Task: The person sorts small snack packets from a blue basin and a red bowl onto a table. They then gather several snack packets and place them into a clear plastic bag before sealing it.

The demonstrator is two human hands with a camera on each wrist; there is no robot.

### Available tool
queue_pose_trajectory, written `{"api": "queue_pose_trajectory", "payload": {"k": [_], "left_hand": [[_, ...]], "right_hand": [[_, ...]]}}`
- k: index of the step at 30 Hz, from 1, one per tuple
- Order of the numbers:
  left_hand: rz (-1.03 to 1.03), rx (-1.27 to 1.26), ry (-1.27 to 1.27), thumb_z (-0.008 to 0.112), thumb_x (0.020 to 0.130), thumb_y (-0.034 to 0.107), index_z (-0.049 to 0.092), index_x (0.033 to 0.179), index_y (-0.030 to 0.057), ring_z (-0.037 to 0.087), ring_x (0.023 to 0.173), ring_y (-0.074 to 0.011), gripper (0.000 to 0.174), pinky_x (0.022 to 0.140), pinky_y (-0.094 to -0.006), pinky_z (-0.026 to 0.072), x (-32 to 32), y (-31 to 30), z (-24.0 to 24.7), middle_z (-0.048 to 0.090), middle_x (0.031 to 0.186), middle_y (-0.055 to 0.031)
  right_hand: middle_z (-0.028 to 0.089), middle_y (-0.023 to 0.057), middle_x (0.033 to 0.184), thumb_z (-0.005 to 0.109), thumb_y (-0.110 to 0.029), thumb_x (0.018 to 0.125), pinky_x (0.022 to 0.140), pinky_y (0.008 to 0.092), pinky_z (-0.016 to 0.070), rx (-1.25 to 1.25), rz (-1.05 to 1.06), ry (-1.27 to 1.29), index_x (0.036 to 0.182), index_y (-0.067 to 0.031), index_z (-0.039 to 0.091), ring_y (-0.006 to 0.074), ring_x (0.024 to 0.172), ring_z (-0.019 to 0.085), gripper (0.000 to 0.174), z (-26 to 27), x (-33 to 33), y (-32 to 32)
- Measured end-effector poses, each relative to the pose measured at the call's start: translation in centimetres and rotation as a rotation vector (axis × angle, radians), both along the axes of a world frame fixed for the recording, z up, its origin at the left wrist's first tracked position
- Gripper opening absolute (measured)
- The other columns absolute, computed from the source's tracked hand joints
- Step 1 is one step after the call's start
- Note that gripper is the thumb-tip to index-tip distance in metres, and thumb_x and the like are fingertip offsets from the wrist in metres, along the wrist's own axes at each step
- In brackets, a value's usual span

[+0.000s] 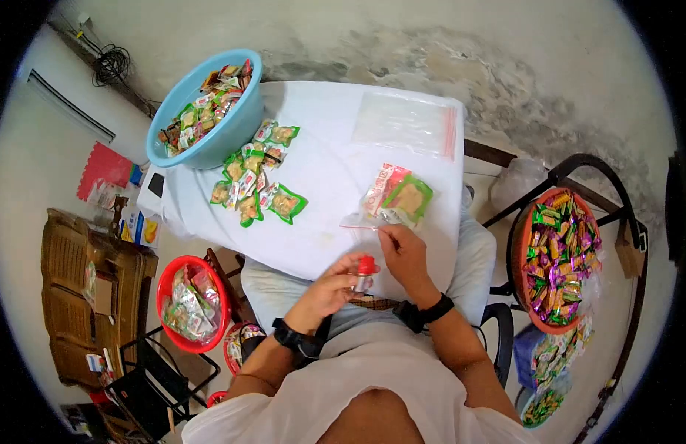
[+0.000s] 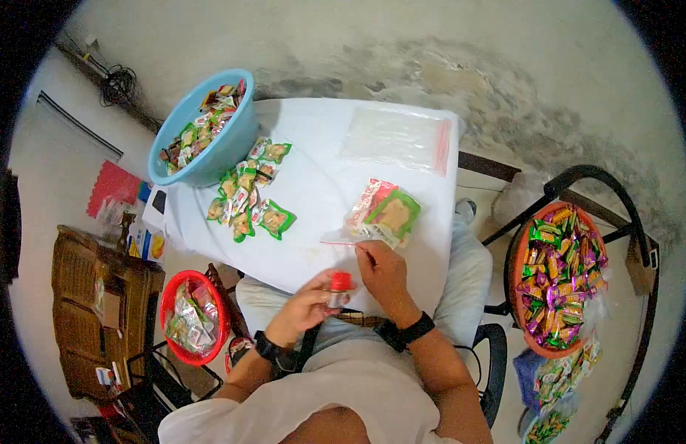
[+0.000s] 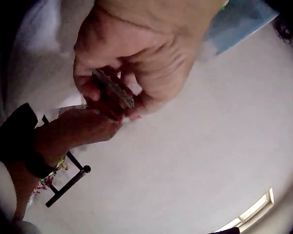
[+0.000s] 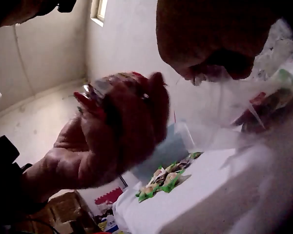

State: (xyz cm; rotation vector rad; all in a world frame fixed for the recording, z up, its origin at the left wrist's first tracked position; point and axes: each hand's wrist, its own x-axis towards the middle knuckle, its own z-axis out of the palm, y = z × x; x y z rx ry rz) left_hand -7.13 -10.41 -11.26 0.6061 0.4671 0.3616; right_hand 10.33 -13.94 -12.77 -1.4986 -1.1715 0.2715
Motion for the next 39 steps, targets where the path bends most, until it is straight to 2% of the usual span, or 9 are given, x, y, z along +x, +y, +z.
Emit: {"api": "queue_pose_trajectory", "payload": {"k": [8,13,15,19,21,25,31,33,39], "left_hand": [[0.178,-0.185,0.08,0.058,0.084,0.018,0.049,0.121,0.0148,0.055,0.084,-0.0105,0.038,0.07,-0.0247,0.0455,4.5,1.5,-0.8,0.058,0.098,0.0018],[0.253,-0.098,0.039,0.055,0.085,0.011,0.052,0.112,0.0085,0.057,0.084,-0.0128,0.028,0.077,-0.0297,0.0484,7.2,1.5,0.2,0.058,0.096,-0.0002],[0.239,0.244,0.317,0.053,0.084,0.009,0.055,0.107,0.009,0.057,0.08,-0.0118,0.023,0.067,-0.0219,0.0468,7.9,1.5,-1.2,0.059,0.097,-0.0018],[0.121,0.2,0.329,0.049,0.085,0.004,0.055,0.102,0.0041,0.059,0.075,-0.0126,0.018,0.062,-0.02,0.0474,7.9,2.3,-2.6,0.06,0.094,-0.0047],[0.269,-0.127,0.217,0.047,0.085,0.001,0.056,0.101,0.0008,0.06,0.077,-0.0133,0.019,0.063,-0.0229,0.0494,8.1,3.4,-3.7,0.06,0.093,-0.0057],[0.282,-0.129,0.156,0.047,0.085,0.0,0.053,0.105,-0.0056,0.059,0.086,-0.0154,0.022,0.068,-0.0248,0.05,9.1,3.6,-4.3,0.059,0.099,-0.0111],[0.497,0.39,0.311,0.052,0.086,0.003,0.05,0.119,0.0004,0.06,0.079,-0.0177,0.033,0.067,-0.0256,0.0508,10.6,2.2,-2.5,0.059,0.098,-0.0111],[0.452,0.231,0.318,0.051,0.088,0.003,0.05,0.12,0.0016,0.059,0.093,-0.0213,0.032,0.078,-0.0316,0.0512,9.9,2.8,-3.2,0.057,0.111,-0.0125],[0.411,-0.21,0.005,0.049,0.091,0.013,0.048,0.12,0.001,0.056,0.095,-0.023,0.031,0.085,-0.0346,0.0488,10.3,3.0,-1.9,0.056,0.11,-0.0126]], "right_hand": [[0.06,0.0098,0.074,0.061,-0.012,0.08,0.053,0.0367,0.046,-0.022,0.03,-0.255,0.09,-0.008,0.063,0.0279,0.062,0.059,0.011,1.2,0.8,-0.9],[0.06,0.0072,0.075,0.061,-0.013,0.079,0.055,0.0362,0.047,0.018,-0.026,-0.327,0.093,-0.0087,0.064,0.0268,0.064,0.059,0.015,1.1,1.2,-1.0],[0.059,0.007,0.075,0.061,-0.013,0.078,0.056,0.0357,0.0469,0.087,-0.035,-0.378,0.093,-0.0089,0.064,0.026,0.066,0.059,0.016,0.9,1.2,-0.8],[0.058,0.0082,0.072,0.064,-0.009,0.074,0.055,0.0363,0.0457,0.098,0.018,-0.426,0.091,-0.0078,0.064,0.0271,0.063,0.057,0.017,1.9,1.1,-1.2],[0.058,0.0081,0.072,0.064,-0.01,0.074,0.055,0.0359,0.0457,0.073,0.016,-0.43,0.091,-0.0081,0.065,0.0269,0.064,0.056,0.016,2.2,1.2,-1.4],[0.058,0.0059,0.075,0.061,-0.014,0.077,0.058,0.0356,0.0465,0.01,-0.011,-0.464,0.088,-0.0107,0.063,0.0238,0.068,0.058,0.012,1.9,1.2,-1.6],[0.056,0.0072,0.072,0.063,-0.014,0.077,0.056,0.0361,0.0448,0.077,0.048,-0.546,0.092,-0.0085,0.064,0.0253,0.066,0.056,0.016,1.0,1.6,-1.5],[0.056,0.0074,0.072,0.063,-0.014,0.077,0.056,0.036,0.0446,0.045,0.06,-0.562,0.092,-0.0082,0.064,0.0253,0.066,0.056,0.016,1.0,1.4,-1.9],[0.055,0.009,0.072,0.063,-0.013,0.078,0.055,0.037,0.0446,0.06,0.067,-0.463,0.093,-0.0079,0.064,0.027,0.065,0.056,0.016,1.2,0.4,-1.9]]}}
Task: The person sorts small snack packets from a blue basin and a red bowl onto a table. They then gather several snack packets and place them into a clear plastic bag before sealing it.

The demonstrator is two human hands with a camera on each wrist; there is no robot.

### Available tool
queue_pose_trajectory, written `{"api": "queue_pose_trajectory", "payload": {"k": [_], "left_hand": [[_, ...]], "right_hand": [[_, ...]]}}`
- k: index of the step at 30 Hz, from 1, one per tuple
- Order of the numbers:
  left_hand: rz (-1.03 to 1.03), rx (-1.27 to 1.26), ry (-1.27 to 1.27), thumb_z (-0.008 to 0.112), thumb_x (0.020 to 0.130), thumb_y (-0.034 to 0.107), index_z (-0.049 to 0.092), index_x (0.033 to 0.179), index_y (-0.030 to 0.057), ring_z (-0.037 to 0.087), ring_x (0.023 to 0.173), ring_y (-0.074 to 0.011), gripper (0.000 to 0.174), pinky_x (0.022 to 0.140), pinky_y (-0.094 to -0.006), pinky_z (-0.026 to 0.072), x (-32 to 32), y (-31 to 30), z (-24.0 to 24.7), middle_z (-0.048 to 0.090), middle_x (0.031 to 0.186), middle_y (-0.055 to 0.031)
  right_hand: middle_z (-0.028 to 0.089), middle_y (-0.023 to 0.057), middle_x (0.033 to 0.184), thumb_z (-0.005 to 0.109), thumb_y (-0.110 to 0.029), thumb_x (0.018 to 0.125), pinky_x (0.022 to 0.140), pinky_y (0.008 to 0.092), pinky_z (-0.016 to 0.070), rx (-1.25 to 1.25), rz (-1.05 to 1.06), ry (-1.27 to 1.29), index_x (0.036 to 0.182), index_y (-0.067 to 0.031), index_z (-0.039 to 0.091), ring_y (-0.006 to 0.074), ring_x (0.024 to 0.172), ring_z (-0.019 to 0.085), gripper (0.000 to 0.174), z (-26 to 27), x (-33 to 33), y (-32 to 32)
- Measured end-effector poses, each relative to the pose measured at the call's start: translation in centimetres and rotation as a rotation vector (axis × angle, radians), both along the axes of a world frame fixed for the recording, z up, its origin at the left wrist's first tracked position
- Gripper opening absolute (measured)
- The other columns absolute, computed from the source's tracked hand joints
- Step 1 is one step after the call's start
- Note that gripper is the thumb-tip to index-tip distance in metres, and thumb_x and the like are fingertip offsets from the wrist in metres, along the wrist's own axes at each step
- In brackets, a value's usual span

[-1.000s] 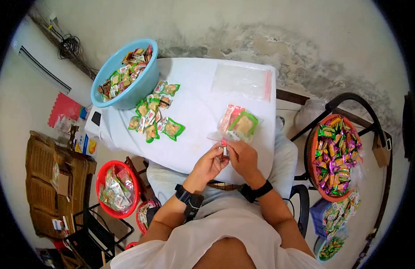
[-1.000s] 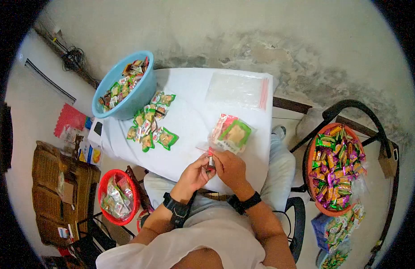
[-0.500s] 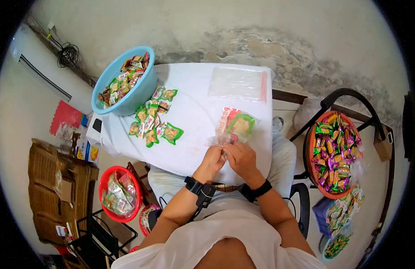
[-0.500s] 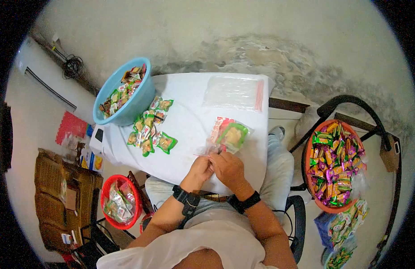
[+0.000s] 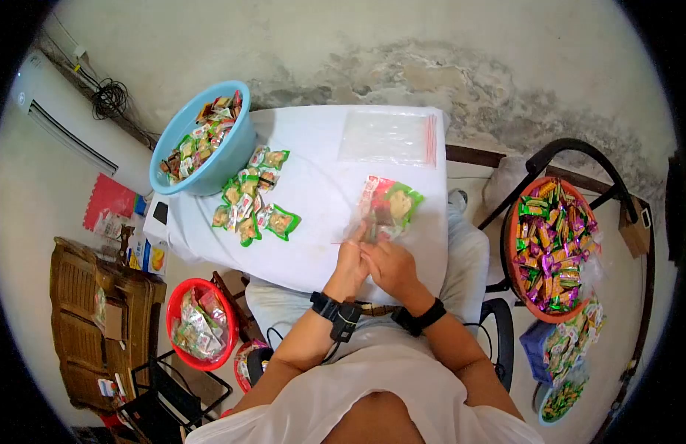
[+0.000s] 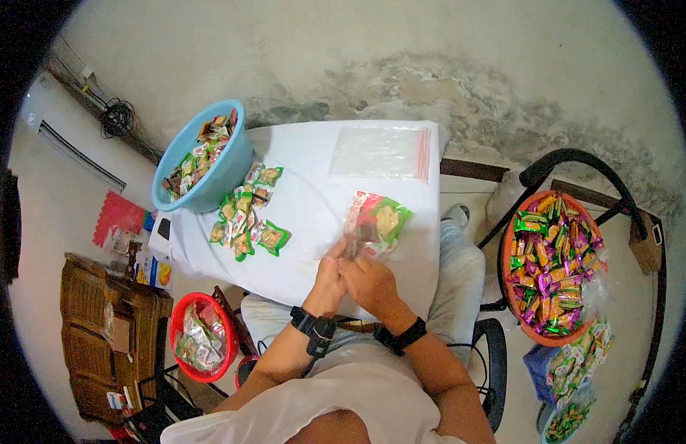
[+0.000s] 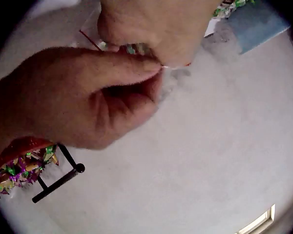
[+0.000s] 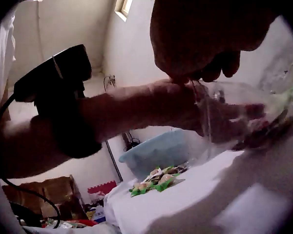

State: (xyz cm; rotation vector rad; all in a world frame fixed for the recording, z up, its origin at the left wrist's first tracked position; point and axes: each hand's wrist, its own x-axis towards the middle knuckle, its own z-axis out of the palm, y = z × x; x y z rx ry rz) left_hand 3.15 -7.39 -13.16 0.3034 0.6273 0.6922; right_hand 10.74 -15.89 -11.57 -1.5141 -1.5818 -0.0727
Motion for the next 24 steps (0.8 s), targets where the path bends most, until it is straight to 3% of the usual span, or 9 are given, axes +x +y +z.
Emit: {"api": "queue_pose_trajectory", "payload": {"k": [4,7,9,15,19,21,24], "left_hand": [[-0.075,0.058,-0.157,0.045,0.093,0.013,0.049,0.118,0.0006,0.056,0.098,-0.0236,0.029,0.087,-0.0356,0.0475,0.3,-0.1,-1.1,0.056,0.11,-0.0123],[0.049,0.26,-0.084,0.041,0.094,0.013,0.047,0.121,0.0007,0.056,0.099,-0.0239,0.03,0.087,-0.0351,0.0476,0.8,-1.4,-1.0,0.056,0.111,-0.013],[0.11,0.384,0.247,0.04,0.095,0.015,0.042,0.126,0.0003,0.056,0.101,-0.0238,0.035,0.088,-0.0351,0.0474,1.0,-2.5,-0.9,0.053,0.116,-0.0137],[0.133,0.348,0.148,0.047,0.093,0.013,0.032,0.134,0.0011,0.055,0.102,-0.0214,0.046,0.082,-0.0321,0.0498,1.7,-1.3,-0.5,0.049,0.121,-0.014],[0.121,0.466,0.14,0.051,0.092,0.013,0.029,0.136,0.0032,0.055,0.1,-0.0209,0.05,0.079,-0.0311,0.0504,2.8,1.3,-4.2,0.048,0.122,-0.0134],[0.112,0.471,0.288,0.049,0.093,0.013,0.029,0.136,0.0042,0.054,0.102,-0.0204,0.049,0.081,-0.0309,0.0494,3.2,1.7,-5.1,0.046,0.124,-0.0118],[0.096,0.54,0.304,0.046,0.093,0.009,0.029,0.136,0.0042,0.052,0.105,-0.02,0.047,0.084,-0.0314,0.0481,2.6,-0.1,-2.1,0.047,0.123,-0.0106]], "right_hand": [[0.055,0.0089,0.074,0.059,-0.015,0.078,0.057,0.037,0.0463,0.024,-0.046,0.025,0.09,-0.0094,0.062,0.0276,0.068,0.057,0.014,-0.2,0.6,0.1],[0.057,0.0096,0.078,0.06,-0.015,0.078,0.058,0.0361,0.0466,0.072,-0.091,0.03,0.093,-0.009,0.062,0.0278,0.07,0.058,0.016,-0.3,0.6,0.1],[0.057,0.0095,0.077,0.06,-0.015,0.078,0.058,0.036,0.0464,0.017,-0.054,0.048,0.094,-0.0089,0.062,0.028,0.069,0.058,0.017,0.3,0.7,-0.3],[0.056,0.0089,0.077,0.06,-0.014,0.078,0.058,0.0364,0.0453,-0.036,-0.012,0.079,0.093,-0.0089,0.062,0.0276,0.068,0.057,0.016,0.1,0.5,-0.6],[0.055,0.0088,0.077,0.06,-0.014,0.078,0.057,0.0371,0.0447,0.027,-0.033,0.048,0.09,-0.009,0.061,0.0271,0.067,0.056,0.013,-0.3,0.5,-0.2],[0.055,0.0089,0.077,0.061,-0.014,0.078,0.057,0.037,0.0448,0.005,-0.026,0.067,0.09,-0.0089,0.061,0.0273,0.067,0.056,0.013,-0.2,0.5,-0.2],[0.055,0.009,0.077,0.061,-0.014,0.078,0.057,0.037,0.0449,-0.039,-0.02,0.082,0.09,-0.0087,0.061,0.0278,0.068,0.056,0.013,-0.1,0.5,-0.5]]}}
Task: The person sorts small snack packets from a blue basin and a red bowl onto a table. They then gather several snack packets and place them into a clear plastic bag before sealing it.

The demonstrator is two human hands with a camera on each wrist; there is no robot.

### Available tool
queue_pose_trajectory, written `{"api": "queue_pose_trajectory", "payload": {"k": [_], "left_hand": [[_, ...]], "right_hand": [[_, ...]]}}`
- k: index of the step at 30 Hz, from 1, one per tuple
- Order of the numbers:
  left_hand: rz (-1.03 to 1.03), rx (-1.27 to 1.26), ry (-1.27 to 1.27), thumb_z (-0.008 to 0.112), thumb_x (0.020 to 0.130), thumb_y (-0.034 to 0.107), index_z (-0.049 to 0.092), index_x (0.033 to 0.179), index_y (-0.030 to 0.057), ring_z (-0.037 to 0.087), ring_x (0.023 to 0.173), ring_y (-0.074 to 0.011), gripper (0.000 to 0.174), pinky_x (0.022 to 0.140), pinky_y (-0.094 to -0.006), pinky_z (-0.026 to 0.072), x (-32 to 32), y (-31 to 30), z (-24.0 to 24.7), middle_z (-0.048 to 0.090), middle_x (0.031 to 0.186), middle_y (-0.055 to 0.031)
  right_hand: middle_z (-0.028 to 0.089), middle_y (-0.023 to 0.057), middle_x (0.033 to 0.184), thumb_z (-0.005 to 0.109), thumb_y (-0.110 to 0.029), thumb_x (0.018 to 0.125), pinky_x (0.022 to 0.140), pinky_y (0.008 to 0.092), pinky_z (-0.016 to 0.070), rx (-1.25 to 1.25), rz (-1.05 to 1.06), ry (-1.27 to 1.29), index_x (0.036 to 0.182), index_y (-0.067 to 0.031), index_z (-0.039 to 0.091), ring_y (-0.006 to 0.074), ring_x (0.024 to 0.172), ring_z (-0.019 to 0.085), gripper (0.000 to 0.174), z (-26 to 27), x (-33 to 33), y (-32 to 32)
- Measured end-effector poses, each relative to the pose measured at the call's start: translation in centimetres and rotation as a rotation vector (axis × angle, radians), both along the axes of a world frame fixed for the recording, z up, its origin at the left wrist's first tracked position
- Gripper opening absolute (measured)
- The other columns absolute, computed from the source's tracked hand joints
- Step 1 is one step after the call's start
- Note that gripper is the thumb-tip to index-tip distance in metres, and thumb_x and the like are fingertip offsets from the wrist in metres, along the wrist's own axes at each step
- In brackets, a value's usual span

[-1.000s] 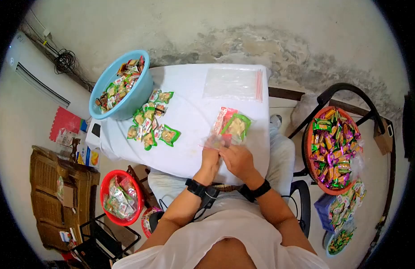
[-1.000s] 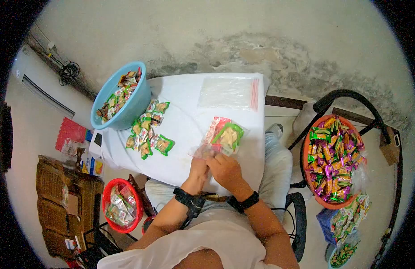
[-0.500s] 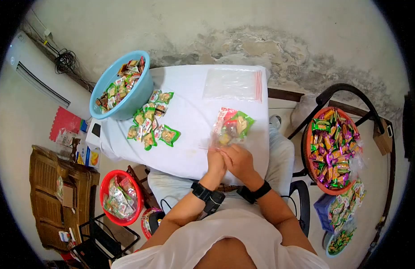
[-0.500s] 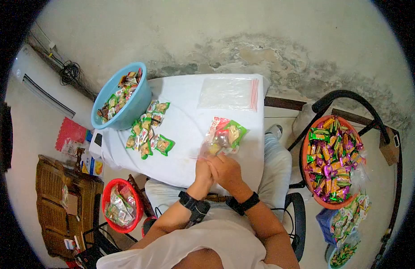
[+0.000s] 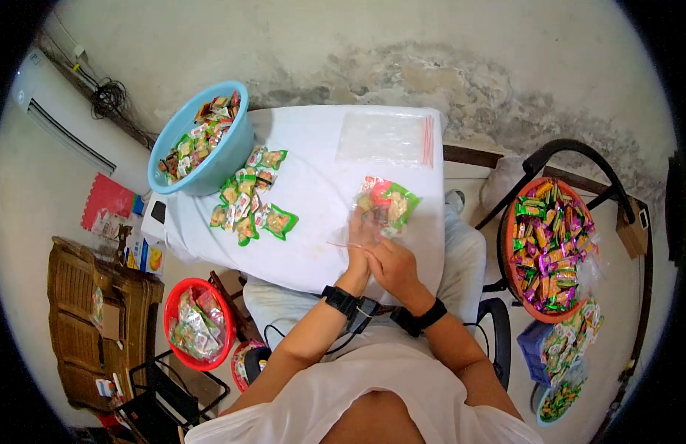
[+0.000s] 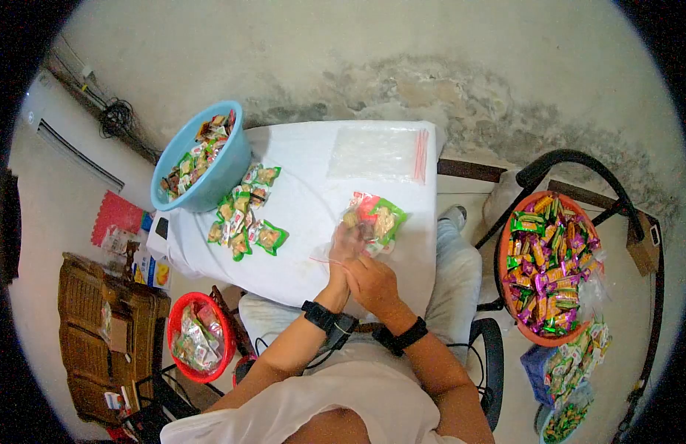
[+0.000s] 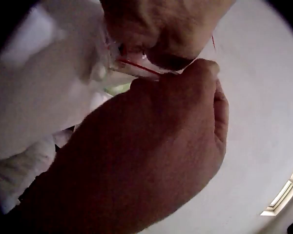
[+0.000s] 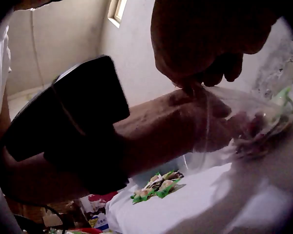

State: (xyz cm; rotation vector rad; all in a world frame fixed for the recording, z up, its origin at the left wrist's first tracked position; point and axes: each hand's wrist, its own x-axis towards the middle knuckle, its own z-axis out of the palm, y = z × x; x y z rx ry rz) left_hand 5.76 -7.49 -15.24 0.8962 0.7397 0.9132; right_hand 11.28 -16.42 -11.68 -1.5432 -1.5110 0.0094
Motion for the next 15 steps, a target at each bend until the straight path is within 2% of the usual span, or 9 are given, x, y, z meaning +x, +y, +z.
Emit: {"api": "queue_pose_trajectory", "payload": {"k": [3,4,6,7,9,10,12,13,15], "left_hand": [[0.022,0.127,-0.079,0.045,0.09,0.005,0.035,0.135,0.0049,0.05,0.108,-0.0181,0.045,0.085,-0.0316,0.0465,-1.0,-0.8,-3.2,0.05,0.122,-0.0101],[0.024,0.125,-0.079,0.045,0.09,0.005,0.035,0.135,0.0049,0.05,0.108,-0.0181,0.045,0.085,-0.0316,0.0465,-1.8,-1.4,-2.6,0.05,0.122,-0.0101],[-0.125,0.547,0.487,0.048,0.086,0.002,0.041,0.13,0.0054,0.052,0.107,-0.0201,0.045,0.086,-0.0324,0.0452,-4.7,-2.1,-1.1,0.052,0.122,-0.0146],[-0.124,0.545,0.487,0.048,0.086,0.002,0.041,0.13,0.0054,0.052,0.107,-0.0201,0.045,0.086,-0.0324,0.0452,-6.2,-2.5,-0.6,0.052,0.122,-0.0146],[-0.342,0.854,0.63,0.053,0.082,0.0,0.046,0.123,0.0037,0.053,0.106,-0.025,0.043,0.089,-0.0331,0.0429,-9.3,-3.1,0.3,0.052,0.118,-0.0197],[-0.34,0.851,0.63,0.053,0.082,0.0,0.046,0.123,0.0037,0.053,0.106,-0.025,0.043,0.089,-0.0331,0.0429,-10.6,-3.2,0.8,0.052,0.118,-0.0197],[-0.232,1.021,0.801,0.059,0.076,0.003,0.05,0.117,-0.0007,0.05,0.108,-0.033,0.042,0.091,-0.0369,0.0421,-12.6,-3.2,1.8,0.052,0.114,-0.0223],[-0.228,1.02,0.8,0.059,0.076,0.003,0.05,0.117,-0.0007,0.05,0.108,-0.033,0.042,0.091,-0.0369,0.0421,-12.9,-3.1,2.4,0.052,0.114,-0.0223],[0.051,1.189,0.906,0.064,0.073,0.003,0.052,0.113,0.0023,0.049,0.109,-0.0337,0.042,0.091,-0.0389,0.0416,-12.8,-2.1,3.5,0.051,0.115,-0.0187]], "right_hand": [[0.055,0.0092,0.077,0.061,-0.015,0.078,0.058,0.0372,0.0453,-0.004,0.016,0.01,0.09,-0.0084,0.061,0.028,0.069,0.057,0.013,0.2,-0.1,-0.1],[0.055,0.0094,0.077,0.06,-0.015,0.079,0.059,0.0372,0.0455,0.011,0.026,0.022,0.09,-0.0082,0.06,0.028,0.07,0.057,0.013,0.2,-0.1,-0.1],[0.055,0.0099,0.079,0.06,-0.015,0.079,0.06,0.0377,0.0458,-0.055,0.025,0.031,0.093,-0.0079,0.06,0.0285,0.072,0.057,0.016,0.0,0.0,-0.7],[0.055,0.0104,0.08,0.061,-0.015,0.079,0.062,0.0382,0.0461,-0.119,0.021,0.04,0.095,-0.0076,0.059,0.029,0.073,0.057,0.018,-0.2,0.0,-1.1],[0.055,0.011,0.081,0.061,-0.015,0.079,0.064,0.0394,0.046,-0.139,0.028,0.06,0.097,-0.0074,0.058,0.0297,0.075,0.057,0.02,-0.7,0.4,-1.7],[0.055,0.0116,0.082,0.061,-0.015,0.078,0.066,0.0406,0.046,-0.158,0.033,0.078,0.098,-0.0073,0.056,0.0305,0.077,0.056,0.022,-1.0,0.5,-1.9],[0.055,0.012,0.082,0.061,-0.015,0.078,0.067,0.0416,0.0456,-0.23,0.041,0.059,0.098,-0.0073,0.055,0.0312,0.078,0.056,0.022,-1.3,0.7,-2.4],[0.055,0.0124,0.082,0.061,-0.015,0.078,0.069,0.0426,0.0453,-0.299,0.047,0.04,0.098,-0.0074,0.055,0.0318,0.08,0.055,0.023,-1.4,0.7,-2.6],[0.055,0.0123,0.082,0.061,-0.015,0.078,0.069,0.0428,0.045,-0.306,0.05,-0.008,0.095,-0.0072,0.055,0.0319,0.08,0.055,0.019,-1.9,0.7,-2.7]]}}
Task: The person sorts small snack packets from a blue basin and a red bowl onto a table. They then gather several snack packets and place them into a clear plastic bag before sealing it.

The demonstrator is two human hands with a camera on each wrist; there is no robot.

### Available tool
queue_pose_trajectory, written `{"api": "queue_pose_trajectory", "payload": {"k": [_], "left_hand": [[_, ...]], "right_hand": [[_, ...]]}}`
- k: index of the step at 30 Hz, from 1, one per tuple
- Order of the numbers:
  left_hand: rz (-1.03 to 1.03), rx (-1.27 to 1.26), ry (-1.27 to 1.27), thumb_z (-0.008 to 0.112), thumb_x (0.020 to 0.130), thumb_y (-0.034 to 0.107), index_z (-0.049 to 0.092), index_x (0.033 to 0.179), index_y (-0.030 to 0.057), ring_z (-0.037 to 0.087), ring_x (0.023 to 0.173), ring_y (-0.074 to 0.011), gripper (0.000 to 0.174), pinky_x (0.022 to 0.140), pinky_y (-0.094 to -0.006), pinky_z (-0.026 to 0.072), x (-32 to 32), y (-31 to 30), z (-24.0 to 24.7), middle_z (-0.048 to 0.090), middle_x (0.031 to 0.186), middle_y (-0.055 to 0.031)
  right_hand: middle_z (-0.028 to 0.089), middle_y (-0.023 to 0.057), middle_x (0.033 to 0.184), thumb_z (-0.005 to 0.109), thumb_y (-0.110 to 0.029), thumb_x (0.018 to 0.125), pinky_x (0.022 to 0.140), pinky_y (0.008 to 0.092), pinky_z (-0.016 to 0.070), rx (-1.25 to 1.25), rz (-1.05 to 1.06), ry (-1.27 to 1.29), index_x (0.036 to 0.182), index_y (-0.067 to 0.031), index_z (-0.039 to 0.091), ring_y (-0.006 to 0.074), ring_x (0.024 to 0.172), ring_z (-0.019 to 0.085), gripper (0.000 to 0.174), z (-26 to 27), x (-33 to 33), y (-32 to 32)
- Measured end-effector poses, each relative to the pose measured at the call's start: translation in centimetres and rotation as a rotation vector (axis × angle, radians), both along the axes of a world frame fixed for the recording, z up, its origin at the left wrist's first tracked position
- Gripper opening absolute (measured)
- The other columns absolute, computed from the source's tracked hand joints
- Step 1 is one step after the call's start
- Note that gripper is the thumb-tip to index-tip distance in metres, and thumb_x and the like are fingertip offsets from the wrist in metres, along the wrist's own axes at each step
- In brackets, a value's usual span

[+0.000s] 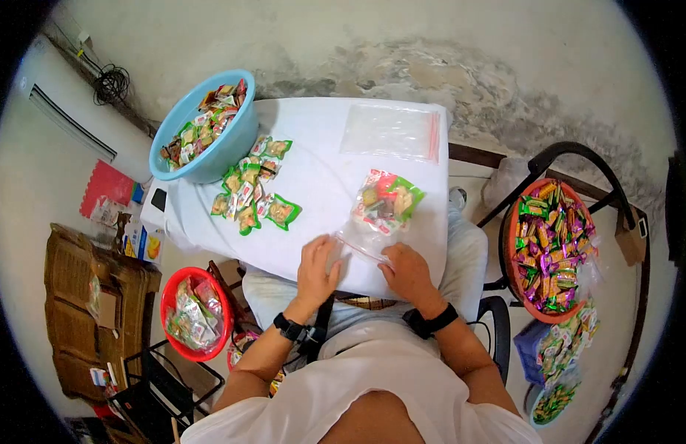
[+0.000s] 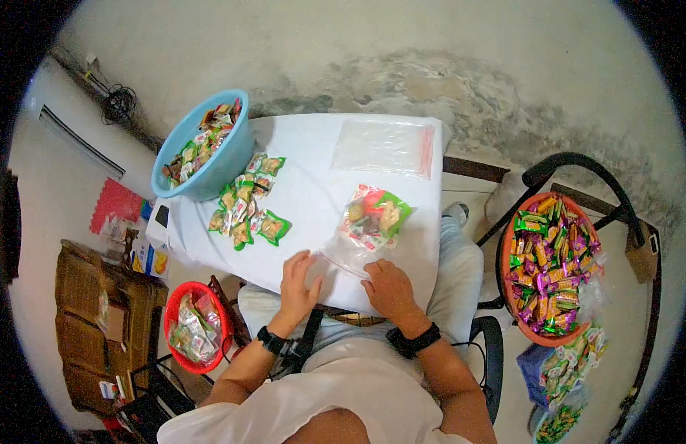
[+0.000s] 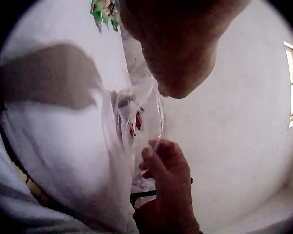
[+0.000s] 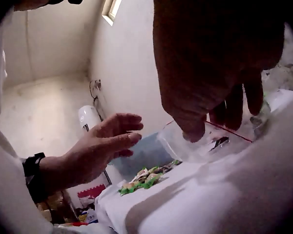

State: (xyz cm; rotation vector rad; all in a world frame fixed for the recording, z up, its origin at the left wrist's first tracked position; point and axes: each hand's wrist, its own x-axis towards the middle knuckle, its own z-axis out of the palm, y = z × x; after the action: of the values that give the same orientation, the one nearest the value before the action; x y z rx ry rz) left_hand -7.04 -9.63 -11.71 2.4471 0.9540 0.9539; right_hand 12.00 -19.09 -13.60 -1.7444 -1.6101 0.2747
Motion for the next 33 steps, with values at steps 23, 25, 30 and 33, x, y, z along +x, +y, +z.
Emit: {"api": "queue_pose_trajectory", "payload": {"k": [23,25,30,33], "left_hand": [[0.474,0.116,0.397,0.051,0.075,0.011,0.052,0.109,0.0058,0.047,0.101,-0.0419,0.035,0.088,-0.049,0.0402,-0.8,28.3,-8.1,0.05,0.11,-0.0231],[0.48,-0.034,0.487,0.051,0.076,0.013,0.056,0.104,0.0098,0.048,0.1,-0.0404,0.028,0.086,-0.0484,0.0421,-1.0,27.9,-6.8,0.053,0.105,-0.0208],[0.43,-0.049,0.547,0.054,0.079,0.018,0.055,0.101,0.0098,0.049,0.098,-0.0403,0.023,0.08,-0.0476,0.0442,-1.0,26.0,-5.0,0.054,0.102,-0.0207],[0.321,-0.068,0.392,0.053,0.08,0.012,0.053,0.104,0.0096,0.053,0.09,-0.0383,0.025,0.075,-0.0463,0.0454,-1.8,25.6,-5.4,0.055,0.102,-0.0213]], "right_hand": [[0.054,0.0103,0.071,0.063,-0.008,0.077,0.055,0.0381,0.044,0.131,0.024,0.032,0.078,-0.0061,0.057,0.0295,0.064,0.055,0.006,1.7,-0.4,0.8],[0.055,0.0097,0.074,0.062,-0.011,0.077,0.057,0.0396,0.044,0.079,0.04,0.019,0.078,-0.0069,0.057,0.0298,0.068,0.055,0.007,2.0,-0.4,0.8],[0.055,0.0099,0.075,0.061,-0.012,0.078,0.058,0.0398,0.0445,0.093,0.035,0.084,0.079,-0.0069,0.057,0.0302,0.069,0.055,0.006,1.3,-0.8,1.0],[0.056,0.0104,0.075,0.061,-0.012,0.079,0.058,0.0388,0.0453,0.082,0.009,0.134,0.081,-0.0061,0.058,0.0302,0.07,0.056,0.007,1.4,-1.0,1.2]]}}
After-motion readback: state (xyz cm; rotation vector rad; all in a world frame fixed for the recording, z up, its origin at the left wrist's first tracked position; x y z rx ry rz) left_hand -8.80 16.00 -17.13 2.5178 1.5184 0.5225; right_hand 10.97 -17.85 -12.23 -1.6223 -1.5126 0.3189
